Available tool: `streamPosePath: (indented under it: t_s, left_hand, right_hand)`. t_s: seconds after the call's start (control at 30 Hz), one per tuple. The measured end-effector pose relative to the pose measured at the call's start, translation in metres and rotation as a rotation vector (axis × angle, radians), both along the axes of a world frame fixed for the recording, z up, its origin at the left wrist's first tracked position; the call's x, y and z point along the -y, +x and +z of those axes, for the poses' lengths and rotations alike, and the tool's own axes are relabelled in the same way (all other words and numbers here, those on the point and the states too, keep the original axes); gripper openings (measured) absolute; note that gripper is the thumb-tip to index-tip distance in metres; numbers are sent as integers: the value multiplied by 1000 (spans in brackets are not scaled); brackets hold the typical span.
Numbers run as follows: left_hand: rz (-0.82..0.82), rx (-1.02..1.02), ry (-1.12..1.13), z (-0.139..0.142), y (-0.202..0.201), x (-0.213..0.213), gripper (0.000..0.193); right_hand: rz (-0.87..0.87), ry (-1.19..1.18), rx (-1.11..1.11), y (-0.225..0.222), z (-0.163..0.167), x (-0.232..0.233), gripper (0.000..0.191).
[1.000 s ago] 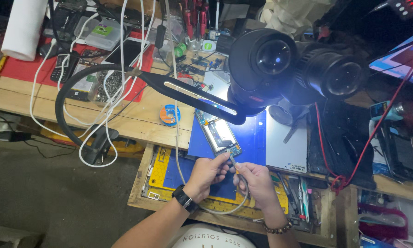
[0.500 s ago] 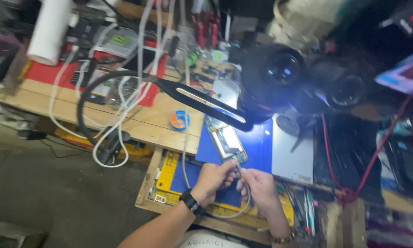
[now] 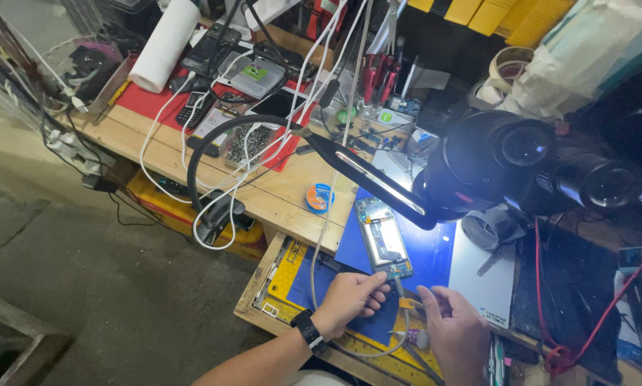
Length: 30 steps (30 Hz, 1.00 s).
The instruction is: The person uses a green-handled tool to work on a small electronic device placed on a blue mat under a microscope. They then pick up a smartphone, open its back cover, and manipulate the internal components with their hands.
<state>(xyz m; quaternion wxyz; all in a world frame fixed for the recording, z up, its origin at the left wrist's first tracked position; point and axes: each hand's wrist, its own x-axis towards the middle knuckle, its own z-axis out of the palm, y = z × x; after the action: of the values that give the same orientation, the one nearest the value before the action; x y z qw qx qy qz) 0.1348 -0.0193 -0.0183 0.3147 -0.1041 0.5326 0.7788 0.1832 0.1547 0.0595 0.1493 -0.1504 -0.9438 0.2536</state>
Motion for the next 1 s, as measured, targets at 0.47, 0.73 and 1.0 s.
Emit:
streamPosePath:
  t_s: [0.47, 0.73, 1.0]
  left_hand:
    - [58, -59, 91, -27, -1, 7, 37]
    - [99, -54, 104, -28, -3, 12, 33]
    - [176, -148, 7, -24, 0, 19, 35]
  right_hand:
    - [226, 286, -52, -35, -6, 58, 84]
    - [219, 302, -67, -37, -10, 68, 81]
    - [151, 287, -65, -40, -17, 70, 83]
